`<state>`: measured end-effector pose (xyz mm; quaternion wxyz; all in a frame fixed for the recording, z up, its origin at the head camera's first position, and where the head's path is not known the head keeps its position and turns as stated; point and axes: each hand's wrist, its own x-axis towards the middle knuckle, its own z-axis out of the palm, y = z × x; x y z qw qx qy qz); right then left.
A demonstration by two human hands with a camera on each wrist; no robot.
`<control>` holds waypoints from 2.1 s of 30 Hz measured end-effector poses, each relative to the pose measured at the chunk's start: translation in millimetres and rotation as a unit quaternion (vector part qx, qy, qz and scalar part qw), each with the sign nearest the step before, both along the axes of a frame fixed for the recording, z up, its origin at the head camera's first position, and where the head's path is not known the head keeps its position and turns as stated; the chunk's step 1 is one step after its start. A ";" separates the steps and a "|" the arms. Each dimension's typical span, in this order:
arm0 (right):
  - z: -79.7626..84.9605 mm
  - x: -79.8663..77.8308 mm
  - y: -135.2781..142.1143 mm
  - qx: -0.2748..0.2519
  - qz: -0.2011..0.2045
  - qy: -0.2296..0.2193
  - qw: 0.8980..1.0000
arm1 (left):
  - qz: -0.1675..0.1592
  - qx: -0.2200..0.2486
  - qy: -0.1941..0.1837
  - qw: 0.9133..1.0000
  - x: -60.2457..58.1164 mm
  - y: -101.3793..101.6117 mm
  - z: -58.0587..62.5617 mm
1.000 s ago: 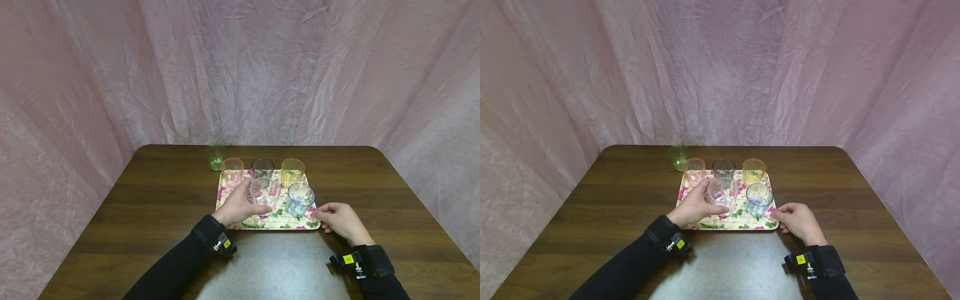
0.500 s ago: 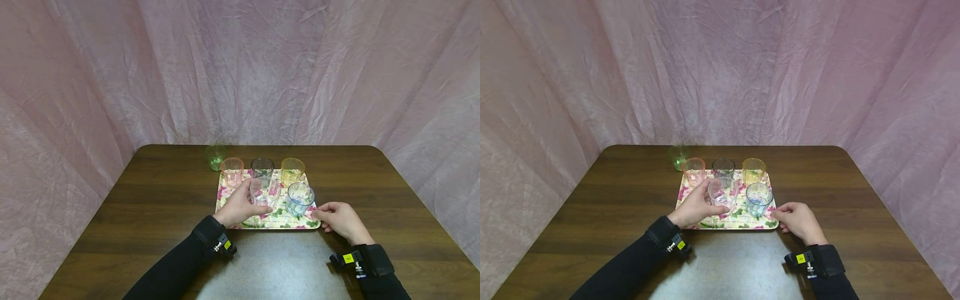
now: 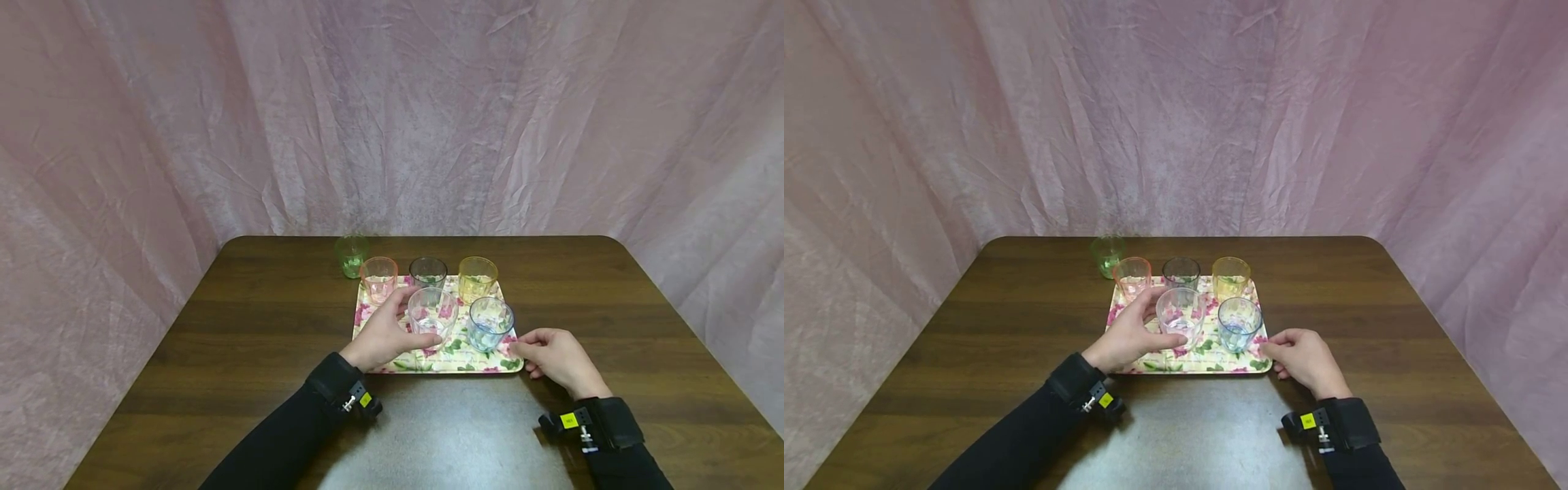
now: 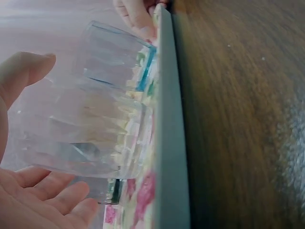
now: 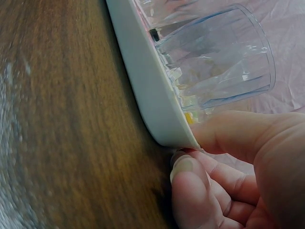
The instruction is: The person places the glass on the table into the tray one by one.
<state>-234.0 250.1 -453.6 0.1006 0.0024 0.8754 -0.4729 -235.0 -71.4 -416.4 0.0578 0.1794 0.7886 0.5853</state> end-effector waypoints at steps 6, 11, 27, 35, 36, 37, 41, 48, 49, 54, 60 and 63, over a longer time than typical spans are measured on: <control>0.6 0.3 -0.4 -0.001 0.002 0.001 1.000 | 0.004 0.004 0.004 1.000 7.7 -6.6 14.8; 0.0 1.1 -0.5 0.005 0.004 0.005 1.000 | 0.003 0.010 0.011 1.000 9.0 -11.9 17.7; 1.0 1.3 -1.6 0.013 -0.002 0.002 1.000 | 0.019 0.031 0.027 0.999 -6.6 -36.5 9.7; 0.0 1.2 -1.6 0.020 -0.001 0.005 1.000 | 0.022 0.062 0.048 0.997 -10.7 -47.3 17.5; 0.0 1.3 -1.6 0.021 0.000 0.005 1.000 | 0.025 0.061 0.051 0.997 -11.5 -49.2 19.1; 0.1 1.4 -1.8 0.019 -0.001 0.005 1.000 | 0.029 0.060 0.054 0.996 -12.2 -51.3 21.1; 0.4 1.6 -2.4 0.013 -0.001 0.009 1.000 | 0.044 0.068 0.067 0.994 -16.8 -59.8 28.4; -0.3 1.1 -1.9 0.011 -0.003 0.008 1.000 | 0.076 0.078 0.073 0.991 -26.0 -72.3 36.8; -0.4 1.1 -1.8 0.012 -0.004 0.007 1.000 | 0.078 0.076 0.074 0.991 -26.9 -73.7 37.2; -0.8 0.3 -1.8 0.011 -0.004 0.005 1.000 | 0.087 0.075 0.075 0.990 -30.2 -79.6 38.3; -0.8 0.1 -1.7 0.008 -0.006 0.003 1.000 | 0.100 0.080 0.081 0.989 -37.6 -84.3 37.7; 0.3 0.5 -1.5 0.012 -0.006 0.004 1.000 | 0.111 0.080 0.081 0.987 -38.1 -84.9 40.9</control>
